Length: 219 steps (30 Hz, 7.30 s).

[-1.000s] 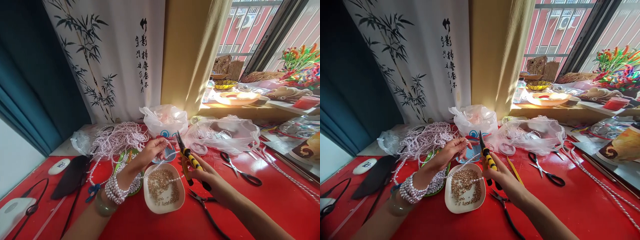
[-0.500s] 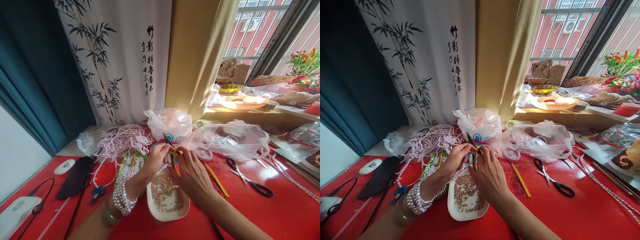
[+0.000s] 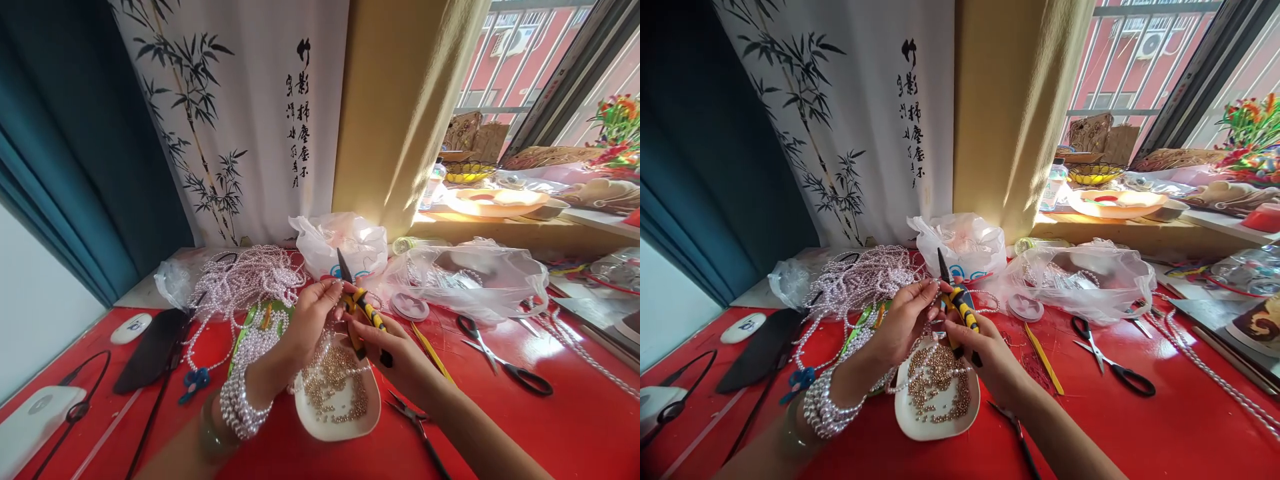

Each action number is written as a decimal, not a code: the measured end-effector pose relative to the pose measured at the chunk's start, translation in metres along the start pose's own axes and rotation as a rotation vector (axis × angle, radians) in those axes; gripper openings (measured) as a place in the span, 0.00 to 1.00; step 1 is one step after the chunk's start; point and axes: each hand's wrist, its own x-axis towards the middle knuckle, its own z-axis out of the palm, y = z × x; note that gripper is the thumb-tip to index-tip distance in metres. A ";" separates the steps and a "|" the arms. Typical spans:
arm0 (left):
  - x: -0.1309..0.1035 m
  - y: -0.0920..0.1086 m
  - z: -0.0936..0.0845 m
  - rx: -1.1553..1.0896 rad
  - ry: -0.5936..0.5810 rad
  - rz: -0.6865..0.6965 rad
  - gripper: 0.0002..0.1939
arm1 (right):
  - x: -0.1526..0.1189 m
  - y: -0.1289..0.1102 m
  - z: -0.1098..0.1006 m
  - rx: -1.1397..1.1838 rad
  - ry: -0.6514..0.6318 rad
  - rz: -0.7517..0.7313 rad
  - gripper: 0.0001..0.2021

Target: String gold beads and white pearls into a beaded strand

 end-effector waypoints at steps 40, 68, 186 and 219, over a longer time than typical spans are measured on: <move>-0.005 0.010 -0.007 0.674 -0.049 0.114 0.14 | -0.019 -0.013 -0.002 -0.550 0.031 -0.089 0.05; -0.004 0.008 -0.002 0.218 -0.196 -0.066 0.11 | -0.018 0.003 -0.002 -0.363 0.110 -0.180 0.06; 0.001 0.014 -0.030 0.010 -0.140 -0.230 0.12 | -0.020 -0.009 -0.019 -0.088 -0.018 0.195 0.15; 0.000 0.022 -0.028 0.090 -0.128 -0.270 0.13 | -0.016 -0.024 -0.020 -0.521 0.068 0.075 0.11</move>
